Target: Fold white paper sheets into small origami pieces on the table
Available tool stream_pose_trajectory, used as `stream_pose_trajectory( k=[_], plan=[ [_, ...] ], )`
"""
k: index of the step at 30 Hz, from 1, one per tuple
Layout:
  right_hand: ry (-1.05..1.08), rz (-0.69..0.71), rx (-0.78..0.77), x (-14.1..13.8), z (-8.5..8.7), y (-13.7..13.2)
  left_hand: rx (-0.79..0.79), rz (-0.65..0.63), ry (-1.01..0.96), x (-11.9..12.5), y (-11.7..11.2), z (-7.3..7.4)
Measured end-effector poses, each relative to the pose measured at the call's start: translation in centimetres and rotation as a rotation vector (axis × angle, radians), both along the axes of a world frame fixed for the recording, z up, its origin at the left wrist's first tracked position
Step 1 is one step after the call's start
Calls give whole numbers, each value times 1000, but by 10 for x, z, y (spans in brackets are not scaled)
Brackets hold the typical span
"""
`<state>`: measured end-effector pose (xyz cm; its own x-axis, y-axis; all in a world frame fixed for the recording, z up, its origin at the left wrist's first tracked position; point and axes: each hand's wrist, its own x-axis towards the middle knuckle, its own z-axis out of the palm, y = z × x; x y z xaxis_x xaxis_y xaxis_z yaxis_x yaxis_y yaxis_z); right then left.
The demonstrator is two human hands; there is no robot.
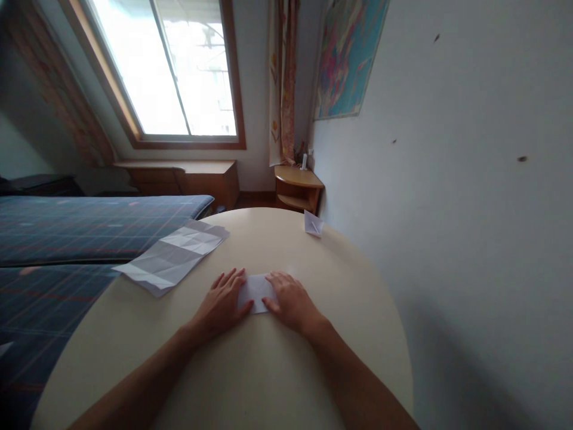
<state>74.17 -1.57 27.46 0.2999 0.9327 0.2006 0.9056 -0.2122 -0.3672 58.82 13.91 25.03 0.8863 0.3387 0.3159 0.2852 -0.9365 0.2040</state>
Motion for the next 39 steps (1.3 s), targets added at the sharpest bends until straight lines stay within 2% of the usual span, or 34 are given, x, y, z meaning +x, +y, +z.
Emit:
stream_pose_trajectory(
  k=[3,7,15,21,25,29,32,39],
  plan=[
    [-12,10,-76,1,-8,2,-14,-15,-21,0,-2,3],
    [-2,13,-99,3,-11,2,-33,-31,-43,0,-3,7],
    [82,28,-28,8,-17,2,-147,-75,-146,1,0,3],
    [150,16,43,6,-12,2,-232,-82,-183,1,-4,6],
    [167,-4,67,3,-10,3,-355,-54,-244,3,-4,3],
    [189,-32,85,3,-11,2,-565,-74,-423,8,-5,-4],
    [237,-47,104,4,-11,1,-698,-50,-518,11,-9,-4],
    [457,-81,221,4,-11,6,-766,85,-684,11,-16,7]
  ],
)
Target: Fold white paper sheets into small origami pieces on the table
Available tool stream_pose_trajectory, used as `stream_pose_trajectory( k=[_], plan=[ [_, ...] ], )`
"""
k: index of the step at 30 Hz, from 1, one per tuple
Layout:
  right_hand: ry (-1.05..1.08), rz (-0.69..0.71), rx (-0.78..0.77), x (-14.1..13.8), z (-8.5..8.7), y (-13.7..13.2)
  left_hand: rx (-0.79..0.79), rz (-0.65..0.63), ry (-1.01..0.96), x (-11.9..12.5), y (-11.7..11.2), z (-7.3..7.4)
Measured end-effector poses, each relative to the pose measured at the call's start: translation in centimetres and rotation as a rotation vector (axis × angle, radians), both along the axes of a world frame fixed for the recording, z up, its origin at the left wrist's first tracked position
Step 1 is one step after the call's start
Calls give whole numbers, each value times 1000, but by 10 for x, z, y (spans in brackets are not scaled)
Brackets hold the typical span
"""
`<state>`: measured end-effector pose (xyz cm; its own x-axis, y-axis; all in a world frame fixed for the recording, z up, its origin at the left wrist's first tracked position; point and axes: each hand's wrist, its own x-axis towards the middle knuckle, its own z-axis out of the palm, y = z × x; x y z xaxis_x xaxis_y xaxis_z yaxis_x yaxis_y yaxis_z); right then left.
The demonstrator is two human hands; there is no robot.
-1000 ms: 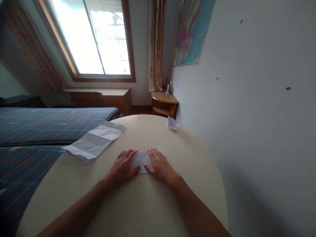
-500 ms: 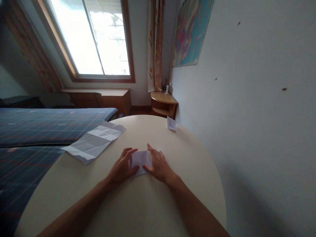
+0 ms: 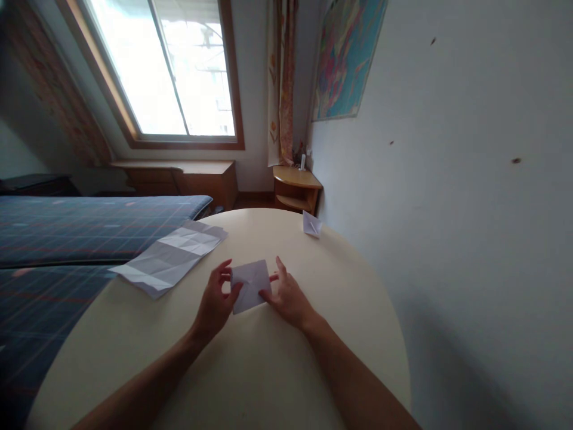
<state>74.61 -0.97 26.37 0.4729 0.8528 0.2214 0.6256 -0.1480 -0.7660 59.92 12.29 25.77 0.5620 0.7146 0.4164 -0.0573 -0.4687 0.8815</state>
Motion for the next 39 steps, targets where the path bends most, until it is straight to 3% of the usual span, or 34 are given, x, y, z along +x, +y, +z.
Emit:
stream_pose_trajectory(
  k=[5,12,19,24,30,39],
  plan=[
    [79,-16,104,1,5,2,-16,6,-32,-1,0,2],
    [-248,-19,135,3,22,-5,341,5,1,-6,5,11],
    [-383,59,139,8,21,-7,514,-1,138,-11,6,13],
    [-466,104,46,10,19,-6,658,-95,293,-12,8,10],
    [-465,177,-56,10,15,-5,686,-175,470,-11,7,10],
    [-439,388,-120,3,15,-9,645,-266,528,-13,9,7]
  ],
)
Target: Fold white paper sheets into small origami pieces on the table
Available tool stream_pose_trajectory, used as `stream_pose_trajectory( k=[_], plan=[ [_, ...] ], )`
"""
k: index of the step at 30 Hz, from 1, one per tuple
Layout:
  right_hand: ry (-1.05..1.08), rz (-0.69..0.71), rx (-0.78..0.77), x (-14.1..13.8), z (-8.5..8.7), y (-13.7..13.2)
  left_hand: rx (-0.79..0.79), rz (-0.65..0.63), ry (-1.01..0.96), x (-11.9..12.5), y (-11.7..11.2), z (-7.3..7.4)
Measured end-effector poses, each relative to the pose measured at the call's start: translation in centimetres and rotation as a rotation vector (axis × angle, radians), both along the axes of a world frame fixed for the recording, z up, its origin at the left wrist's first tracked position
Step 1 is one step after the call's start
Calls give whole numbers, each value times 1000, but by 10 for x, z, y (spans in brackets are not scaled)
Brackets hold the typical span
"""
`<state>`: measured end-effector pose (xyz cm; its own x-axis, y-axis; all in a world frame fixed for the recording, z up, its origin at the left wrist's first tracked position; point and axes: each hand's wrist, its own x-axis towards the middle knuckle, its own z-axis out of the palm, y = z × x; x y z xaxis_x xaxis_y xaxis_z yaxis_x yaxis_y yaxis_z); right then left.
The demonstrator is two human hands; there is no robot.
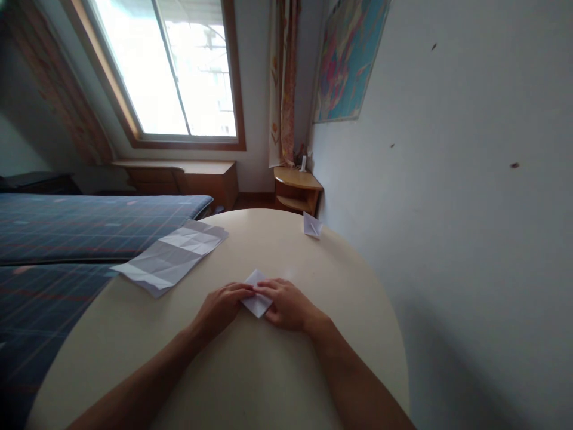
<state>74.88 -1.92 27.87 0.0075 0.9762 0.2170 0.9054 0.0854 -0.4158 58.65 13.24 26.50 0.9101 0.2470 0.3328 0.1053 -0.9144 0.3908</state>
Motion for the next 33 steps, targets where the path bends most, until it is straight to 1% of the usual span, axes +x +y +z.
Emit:
stream_pose_trajectory(
  k=[5,8,10,14,16,19,22,24,28,33],
  plan=[
    [-45,-18,-122,-8,2,1,-26,-37,-10,4,1,-10],
    [-57,-37,-163,-14,5,2,-28,-47,17,5,3,-17],
    [-54,-56,-175,-16,9,2,-25,-51,52,5,5,-18],
    [-31,-145,-127,-19,11,5,-48,-86,103,4,7,-14],
    [-35,-190,-93,-18,7,10,-55,-101,92,3,8,-11],
    [-78,-213,-59,-17,-2,18,-57,-117,76,1,9,-8],
    [-109,-218,-81,-14,-10,25,-48,-134,84,0,11,-6],
    [-116,-221,-117,-13,-12,27,-41,-141,94,0,12,-4],
    [-112,-249,-173,-13,-10,31,-31,-144,115,-1,13,0],
    [-102,-308,-168,-13,-6,40,-19,-150,134,-1,13,2]
  ],
)
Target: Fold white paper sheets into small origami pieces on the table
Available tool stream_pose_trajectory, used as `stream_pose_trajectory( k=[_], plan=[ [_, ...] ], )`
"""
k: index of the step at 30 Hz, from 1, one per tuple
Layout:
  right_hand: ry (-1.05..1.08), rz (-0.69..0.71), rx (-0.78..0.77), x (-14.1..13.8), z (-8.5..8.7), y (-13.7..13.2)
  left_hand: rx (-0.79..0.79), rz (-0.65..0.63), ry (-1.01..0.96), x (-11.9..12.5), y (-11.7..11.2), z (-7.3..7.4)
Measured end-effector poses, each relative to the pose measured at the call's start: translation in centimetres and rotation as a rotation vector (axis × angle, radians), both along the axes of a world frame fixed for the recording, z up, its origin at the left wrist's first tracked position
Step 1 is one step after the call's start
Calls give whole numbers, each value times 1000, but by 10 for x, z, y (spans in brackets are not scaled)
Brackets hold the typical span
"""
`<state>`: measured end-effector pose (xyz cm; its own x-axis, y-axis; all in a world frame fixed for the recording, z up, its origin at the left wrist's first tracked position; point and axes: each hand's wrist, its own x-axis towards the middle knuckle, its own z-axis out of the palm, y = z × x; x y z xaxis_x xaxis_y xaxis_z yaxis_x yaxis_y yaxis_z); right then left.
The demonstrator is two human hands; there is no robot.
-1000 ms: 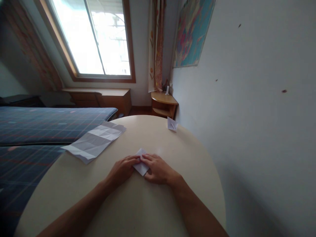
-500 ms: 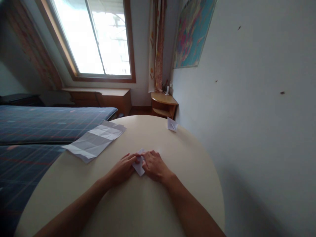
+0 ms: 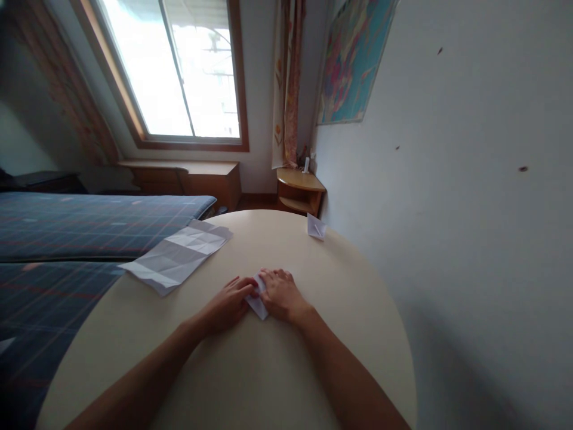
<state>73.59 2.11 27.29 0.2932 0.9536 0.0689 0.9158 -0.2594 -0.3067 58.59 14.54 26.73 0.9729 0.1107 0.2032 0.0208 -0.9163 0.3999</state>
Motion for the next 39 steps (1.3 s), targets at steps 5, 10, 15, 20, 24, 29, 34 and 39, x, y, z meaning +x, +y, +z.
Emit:
stream_pose_trajectory(
  k=[5,10,15,20,24,29,34,39],
  plan=[
    [-4,5,-7,4,-1,2,7,14,-7,0,-1,0],
    [-33,92,-36,12,-2,-11,36,22,26,1,-2,-2],
    [-46,117,-51,22,2,-30,76,31,42,4,-1,-8],
    [-26,123,-37,27,3,-45,83,28,34,3,-1,-8],
    [24,94,-39,22,3,-48,94,12,28,2,-1,-10],
    [99,34,-109,11,12,-46,92,-2,29,1,0,-10],
    [148,60,-145,9,16,-44,90,-15,30,0,-1,-6],
    [161,117,-159,15,11,-44,109,-23,34,0,0,-7]
  ],
)
